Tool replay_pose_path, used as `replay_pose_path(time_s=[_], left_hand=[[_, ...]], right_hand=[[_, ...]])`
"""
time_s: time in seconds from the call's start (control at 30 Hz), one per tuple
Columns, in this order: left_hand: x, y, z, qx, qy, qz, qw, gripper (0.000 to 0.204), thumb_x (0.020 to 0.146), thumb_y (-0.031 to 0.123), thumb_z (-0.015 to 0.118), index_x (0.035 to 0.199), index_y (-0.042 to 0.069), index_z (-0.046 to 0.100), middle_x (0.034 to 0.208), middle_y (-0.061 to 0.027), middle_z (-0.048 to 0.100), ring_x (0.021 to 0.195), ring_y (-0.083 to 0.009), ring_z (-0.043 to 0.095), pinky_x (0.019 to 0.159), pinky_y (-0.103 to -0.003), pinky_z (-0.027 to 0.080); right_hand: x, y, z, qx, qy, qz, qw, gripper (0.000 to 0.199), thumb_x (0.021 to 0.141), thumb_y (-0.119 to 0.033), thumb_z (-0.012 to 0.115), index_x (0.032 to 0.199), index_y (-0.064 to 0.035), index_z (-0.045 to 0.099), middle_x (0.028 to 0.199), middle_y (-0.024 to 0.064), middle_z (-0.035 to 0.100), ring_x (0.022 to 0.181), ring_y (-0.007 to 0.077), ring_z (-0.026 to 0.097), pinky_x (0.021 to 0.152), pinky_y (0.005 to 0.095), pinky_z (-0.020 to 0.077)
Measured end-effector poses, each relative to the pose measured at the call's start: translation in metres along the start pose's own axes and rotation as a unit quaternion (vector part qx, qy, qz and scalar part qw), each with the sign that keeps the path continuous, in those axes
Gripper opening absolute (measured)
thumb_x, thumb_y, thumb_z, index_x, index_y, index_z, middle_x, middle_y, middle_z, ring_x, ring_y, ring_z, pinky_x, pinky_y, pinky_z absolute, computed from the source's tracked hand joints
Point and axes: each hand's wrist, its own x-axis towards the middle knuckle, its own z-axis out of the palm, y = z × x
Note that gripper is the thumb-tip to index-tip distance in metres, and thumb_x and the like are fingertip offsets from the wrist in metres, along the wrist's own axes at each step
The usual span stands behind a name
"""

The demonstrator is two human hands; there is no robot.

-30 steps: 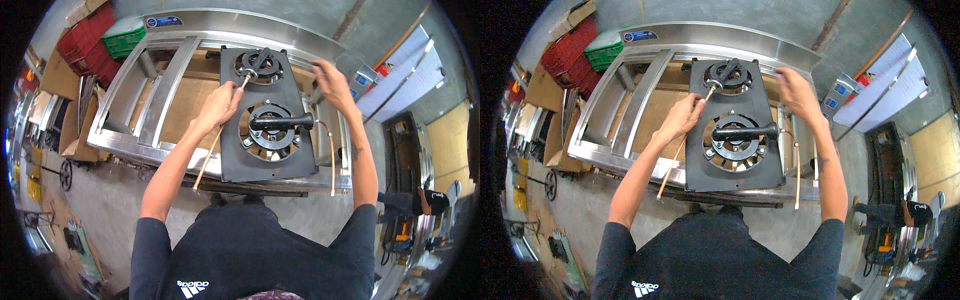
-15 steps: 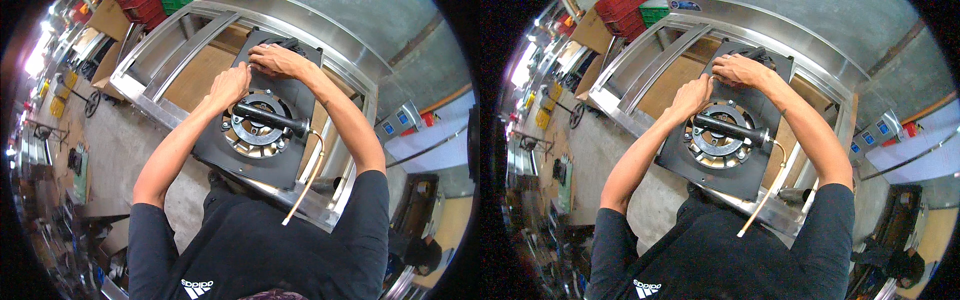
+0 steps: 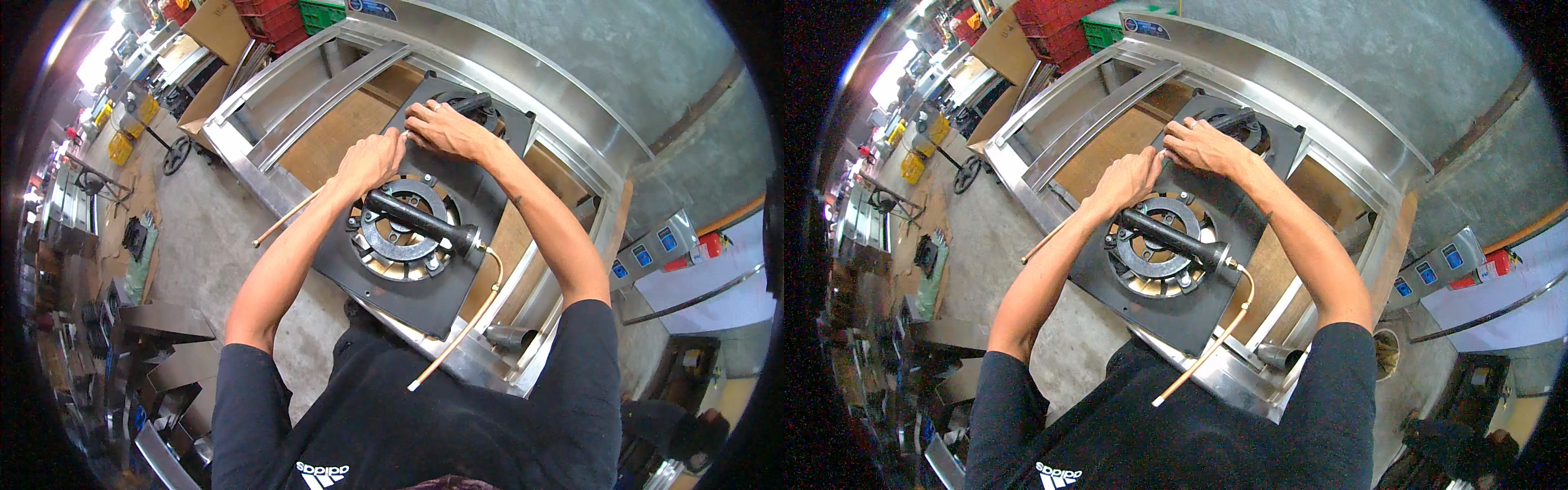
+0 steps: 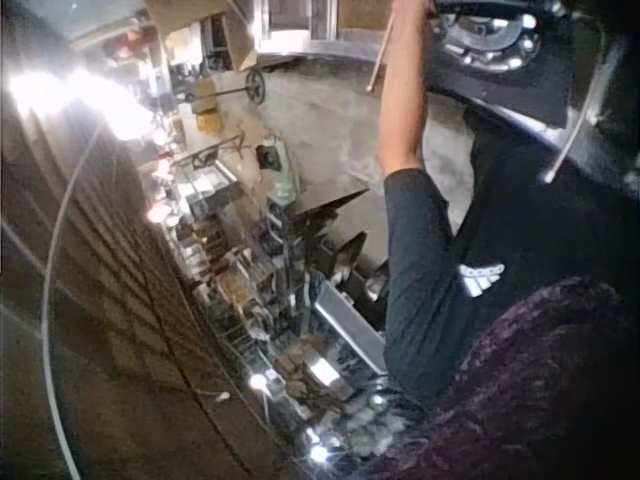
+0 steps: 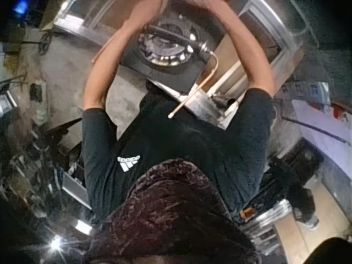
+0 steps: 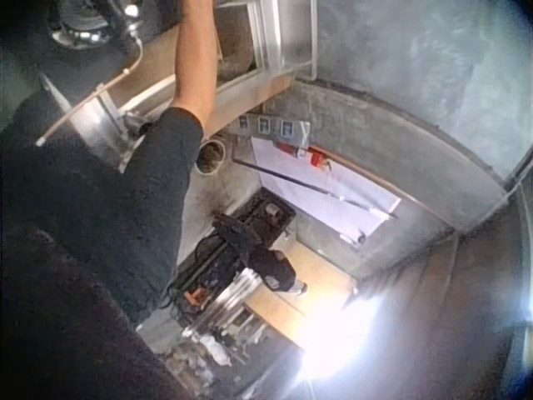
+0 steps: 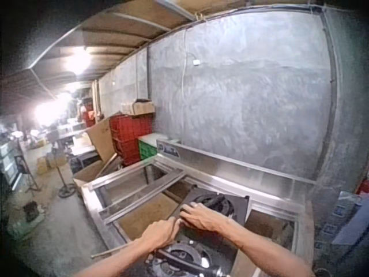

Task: The person assembles a gas stove by connecting copper gas lines to the burner valves, positioning the burner grates, and securing the top plate. They repeatedly lift and reposition the stove unit to access the underside and align components.

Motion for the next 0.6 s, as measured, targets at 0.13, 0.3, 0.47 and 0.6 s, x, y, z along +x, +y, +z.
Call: replay_pose_path(time_s=[0.13,0.3,0.47,0.6], left_hand=[[-0.0003,0.0012,-0.0011,-0.002,-0.003,-0.001,1.0,0.038,0.109,0.036,0.044,0.101,0.001,0.055,0.083,-0.0306,0.068,0.083,-0.0526,0.067,0.074,-0.062,0.053],[0.0006,0.0008,-0.0014,-0.003,0.001,0.013,1.0,0.037,0.109,0.035,0.044,0.102,0.001,0.054,0.083,-0.0312,0.067,0.082,-0.0532,0.066,0.074,-0.061,0.053],[0.0016,0.0002,-0.001,-0.003,-0.011,-0.004,1.0,0.036,0.109,0.034,0.045,0.1,0.0,0.055,0.083,-0.0325,0.067,0.084,-0.0535,0.065,0.075,-0.062,0.051],[0.0025,0.0,-0.0008,-0.012,-0.005,0.001,1.0,0.035,0.109,0.033,0.046,0.099,0.0,0.055,0.084,-0.0335,0.066,0.086,-0.0534,0.065,0.076,-0.063,0.05]], right_hand=[[-0.0012,-0.0011,-0.0012,0.023,0.007,0.002,1.0,0.025,0.102,-0.03,0.059,0.102,-0.0047,0.06,0.112,0.0152,0.057,0.099,0.0348,0.06,0.083,0.048,0.0525],[-0.0033,-0.0029,-0.0021,0.036,0.014,0.012,0.999,0.025,0.102,-0.029,0.059,0.102,-0.0043,0.059,0.112,0.0157,0.056,0.1,0.036,0.059,0.084,0.049,0.0511],[-0.0032,-0.0019,0.0017,0.043,0.029,0.01,0.999,0.024,0.101,-0.028,0.06,0.103,-0.004,0.059,0.113,0.016,0.056,0.1,0.0371,0.058,0.083,0.05,0.0513],[-0.0044,-0.0011,0.0049,0.044,0.036,0.012,0.998,0.024,0.1,-0.028,0.061,0.103,-0.0039,0.059,0.115,0.0163,0.056,0.101,0.0377,0.058,0.083,0.0507,0.0515]])
